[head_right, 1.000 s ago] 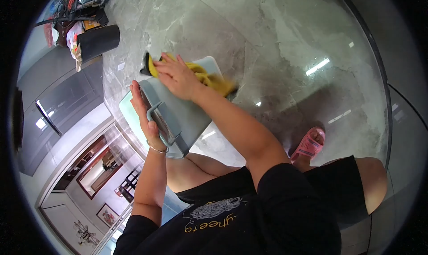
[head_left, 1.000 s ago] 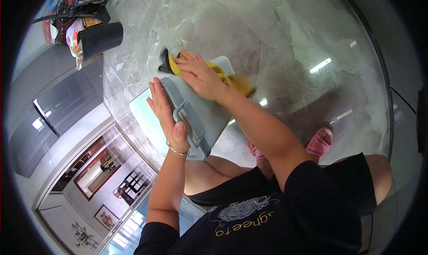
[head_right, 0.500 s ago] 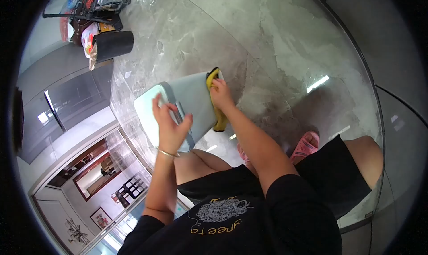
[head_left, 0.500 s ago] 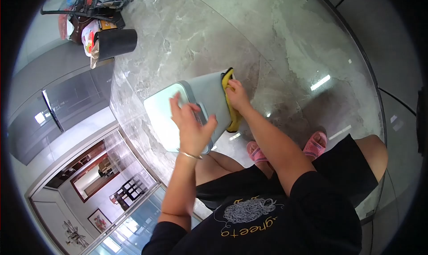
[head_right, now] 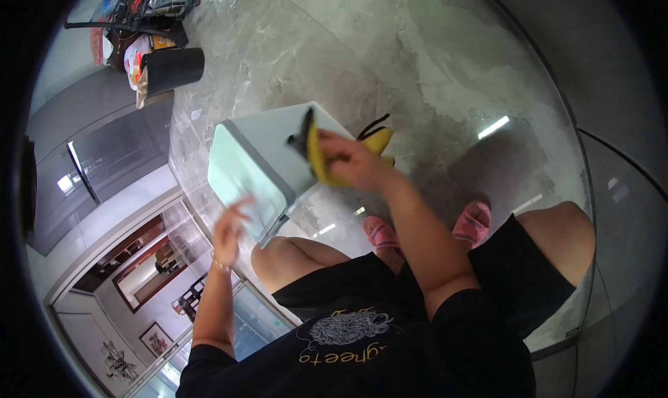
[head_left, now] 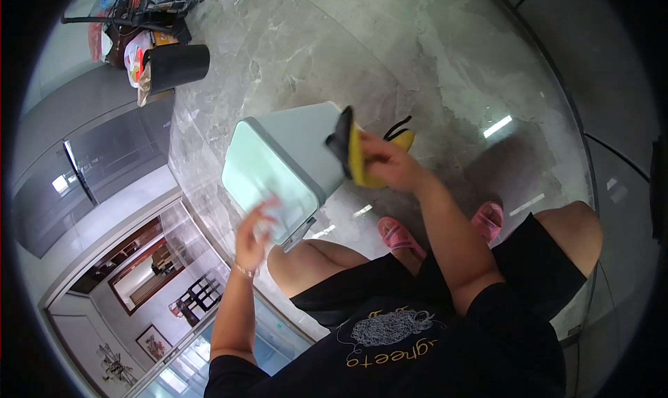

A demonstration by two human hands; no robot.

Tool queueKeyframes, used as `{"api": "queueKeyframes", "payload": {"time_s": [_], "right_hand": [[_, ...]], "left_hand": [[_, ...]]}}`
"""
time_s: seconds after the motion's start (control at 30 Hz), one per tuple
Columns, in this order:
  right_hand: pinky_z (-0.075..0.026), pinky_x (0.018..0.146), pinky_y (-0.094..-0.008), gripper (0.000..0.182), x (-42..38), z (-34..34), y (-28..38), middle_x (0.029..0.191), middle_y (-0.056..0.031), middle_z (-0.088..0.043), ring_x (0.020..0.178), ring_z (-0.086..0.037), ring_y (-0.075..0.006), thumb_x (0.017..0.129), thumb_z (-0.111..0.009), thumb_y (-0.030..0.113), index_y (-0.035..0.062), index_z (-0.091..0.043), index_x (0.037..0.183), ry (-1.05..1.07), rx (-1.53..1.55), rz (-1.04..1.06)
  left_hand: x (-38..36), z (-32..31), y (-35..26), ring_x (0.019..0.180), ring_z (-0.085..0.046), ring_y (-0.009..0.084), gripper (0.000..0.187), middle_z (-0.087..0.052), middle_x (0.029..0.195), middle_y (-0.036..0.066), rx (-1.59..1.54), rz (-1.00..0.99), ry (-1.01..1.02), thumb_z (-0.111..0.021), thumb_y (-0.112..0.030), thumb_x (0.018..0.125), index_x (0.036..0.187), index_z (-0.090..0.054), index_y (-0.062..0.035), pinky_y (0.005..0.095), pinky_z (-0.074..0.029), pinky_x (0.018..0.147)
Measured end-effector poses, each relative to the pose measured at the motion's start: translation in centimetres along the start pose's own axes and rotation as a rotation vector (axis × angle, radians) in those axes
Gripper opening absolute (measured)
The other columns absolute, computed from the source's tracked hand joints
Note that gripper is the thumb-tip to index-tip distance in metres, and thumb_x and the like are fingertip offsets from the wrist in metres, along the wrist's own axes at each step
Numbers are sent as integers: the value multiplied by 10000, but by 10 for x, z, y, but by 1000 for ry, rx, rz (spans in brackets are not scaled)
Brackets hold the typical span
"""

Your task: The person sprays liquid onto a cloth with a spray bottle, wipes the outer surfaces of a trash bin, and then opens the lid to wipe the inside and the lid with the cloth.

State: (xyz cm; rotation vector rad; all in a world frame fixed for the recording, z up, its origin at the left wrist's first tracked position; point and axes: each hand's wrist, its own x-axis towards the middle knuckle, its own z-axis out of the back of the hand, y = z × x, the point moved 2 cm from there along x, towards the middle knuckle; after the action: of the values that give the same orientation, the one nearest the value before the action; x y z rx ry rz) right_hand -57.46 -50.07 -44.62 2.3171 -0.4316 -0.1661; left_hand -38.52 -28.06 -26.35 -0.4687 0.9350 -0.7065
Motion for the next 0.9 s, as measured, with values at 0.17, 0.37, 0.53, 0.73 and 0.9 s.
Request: {"api": "queueKeyframes", "payload": {"time_s": [0.17,0.37,0.53,0.73,0.9], "right_hand": [[-223,1064,-580,364,51,-68,-43,1446,-132,-370,1363,-304,-302,926,-501,198,51,-512,1259,31,-769,117],[-212,1059,-599,426,39,-74,-101,1380,-132,-408,1334,-326,-310,934,-434,251,113,-432,1337,-60,-852,224],[-144,1116,-532,458,155,-56,-95,1490,-141,-280,1388,-237,-306,957,-403,242,74,-389,1383,-61,-778,144],[-255,1104,-429,418,39,-3,-212,1418,-200,-367,1352,-302,-325,948,-439,244,45,-454,1316,-260,-684,-184],[-165,1099,-555,403,98,-97,-47,1482,-159,-291,1404,-203,-299,940,-456,228,68,-481,1309,49,-788,284]], "left_hand": [[67,41,101,1381,-170,413,714,-212,1469,280,451,299,-817,-455,-497,926,1439,-261,-39,466,-151,1115],[78,20,81,1362,-185,437,678,-153,1484,280,600,331,-880,-405,-476,943,1463,-235,-75,473,-168,1103],[77,20,83,1372,-185,407,633,-152,1486,278,589,264,-863,-405,-405,961,1462,-229,-60,458,-149,1108],[79,20,78,1367,-189,422,641,-164,1478,289,569,218,-869,-412,-403,957,1460,-228,-50,466,-149,1107],[78,23,84,1367,-190,420,639,-169,1476,292,599,215,-858,-411,-402,957,1460,-230,-51,462,-152,1108]]}}
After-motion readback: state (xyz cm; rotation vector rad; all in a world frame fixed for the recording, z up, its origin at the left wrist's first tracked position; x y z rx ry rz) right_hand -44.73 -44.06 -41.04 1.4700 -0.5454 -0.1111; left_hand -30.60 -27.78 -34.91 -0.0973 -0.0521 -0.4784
